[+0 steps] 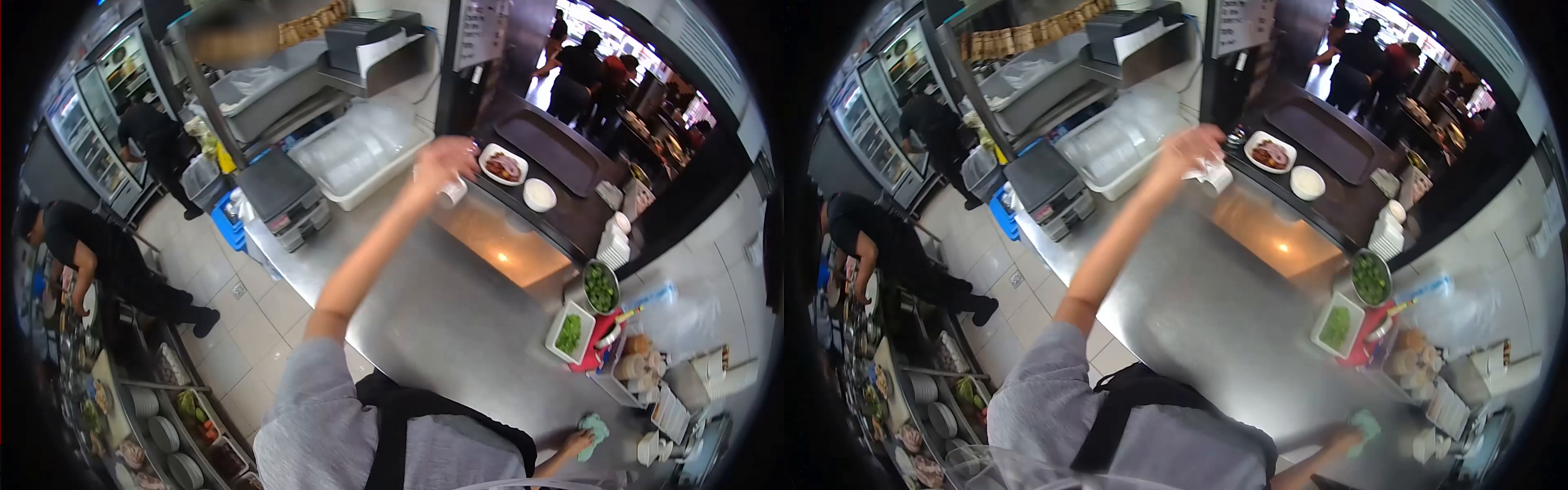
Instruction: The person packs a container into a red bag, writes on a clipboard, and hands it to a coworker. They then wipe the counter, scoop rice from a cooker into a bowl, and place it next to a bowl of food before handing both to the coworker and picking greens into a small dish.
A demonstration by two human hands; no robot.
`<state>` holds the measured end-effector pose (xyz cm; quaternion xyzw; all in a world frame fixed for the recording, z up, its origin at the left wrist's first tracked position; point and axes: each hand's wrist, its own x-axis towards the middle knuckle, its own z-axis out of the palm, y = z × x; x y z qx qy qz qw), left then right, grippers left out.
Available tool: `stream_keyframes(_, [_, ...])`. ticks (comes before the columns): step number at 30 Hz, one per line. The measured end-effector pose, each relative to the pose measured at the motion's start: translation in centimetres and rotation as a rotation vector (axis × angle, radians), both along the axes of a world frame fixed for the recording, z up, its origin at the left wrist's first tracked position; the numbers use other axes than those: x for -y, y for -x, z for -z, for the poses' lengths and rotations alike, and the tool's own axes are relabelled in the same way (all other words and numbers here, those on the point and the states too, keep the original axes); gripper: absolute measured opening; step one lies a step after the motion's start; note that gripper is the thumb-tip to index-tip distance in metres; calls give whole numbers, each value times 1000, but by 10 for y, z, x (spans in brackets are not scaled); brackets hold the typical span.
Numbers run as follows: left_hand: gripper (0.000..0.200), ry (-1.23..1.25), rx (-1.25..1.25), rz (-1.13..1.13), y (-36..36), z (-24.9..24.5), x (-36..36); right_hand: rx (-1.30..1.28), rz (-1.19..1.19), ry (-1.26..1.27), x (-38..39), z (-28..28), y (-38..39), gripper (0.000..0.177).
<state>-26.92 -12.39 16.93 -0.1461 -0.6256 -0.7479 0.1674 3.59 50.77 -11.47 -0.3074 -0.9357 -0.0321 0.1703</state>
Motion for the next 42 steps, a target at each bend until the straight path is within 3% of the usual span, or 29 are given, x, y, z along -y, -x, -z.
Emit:
stream_keyframes(2, [28, -137, -74, -389, 20, -39, 90, -20, 15, -39, 9, 11, 3, 37])
stream_keyframes(4, [32, -338, -186, -465, 55, -64, 194, -51, 51, -4, 38, 0, 7, 38])
stream_keyframes(5, [43, -515, -106, -605, 64, -82, 231, 39, 79, 45, 47, -9, 11, 41])
stream_keyframes(7, [62, -609, 97, -735, 118, -79, 354, 219, 142, 144, 65, -19, 16, 49])
stream_keyframes(8, [69, -633, 178, -896, 130, -81, 384, 158, 145, 106, 68, -11, 17, 49])
stream_keyframes(10, [71, -492, 257, -784, 130, -78, 433, 37, 169, 29, 72, 5, 14, 50])
stream_keyframes(12, [57, -626, 143, -879, 135, -79, 435, -145, 174, 50, 84, 16, 10, 51])
stream_keyframes(13, [48, -578, 75, -773, 145, -69, 456, -231, 173, 55, 89, 20, 5, 52])
stream_keyframes(17, [26, -680, -113, -812, 156, -62, 457, -183, 160, -103, 102, 42, -13, 58])
stream_keyframes(19, [17, -691, -212, -687, 176, -40, 491, -692, 22, 402, 94, 57, -15, 52])
stream_keyframes(20, [14, -735, -250, -557, 177, -38, 493, -478, 86, 76, 96, 56, -16, 48])
stream_keyframes(21, [13, -701, -221, -566, 180, -39, 499, -326, 132, -38, 107, 48, -15, 47])
stream_keyframes(22, [13, -683, -160, -614, 172, -43, 487, -334, 191, 78, 119, 35, -10, 44])
stream_keyframes(24, [25, -477, -212, -864, 167, -47, 475, -327, 244, 57, 139, 16, -5, 39])
stream_keyframes(27, [32, -490, -214, -946, 147, -43, 430, -328, 251, 17, 144, 13, -2, 38])
stream_keyframes(29, [32, -547, -204, -858, 162, -9, 453, -325, 255, 14, 143, 13, -2, 37])
stream_keyframes(31, [28, -664, -285, -648, 142, 7, 402, -342, 261, 41, 147, 11, 0, 36])
stream_keyframes(33, [26, -538, -349, -211, 118, 14, 322, -334, 272, 149, 156, -5, 3, 40])
stream_keyframes(34, [24, -305, -299, -169, 111, 18, 275, -339, 261, 137, 157, -7, 3, 40])
stream_keyframes(35, [20, 34, -237, -391, 105, 18, 211, -345, 248, 122, 157, -7, 3, 40])
stream_keyframes(38, [20, 731, -196, -269, 118, 19, 87, -361, 261, 96, 155, -1, 3, 34])
stream_keyframes(39, [13, 1117, -521, -421, 137, 31, 63, -356, 262, 93, 154, -2, 2, 34])
stream_keyframes(41, [10, 1691, -750, -355, 203, 61, 22, -351, 266, 84, 155, -4, 4, 33])
stream_keyframes(42, [11, 1788, -821, -318, 220, 69, 11, -358, 265, 93, 157, -5, 5, 33])
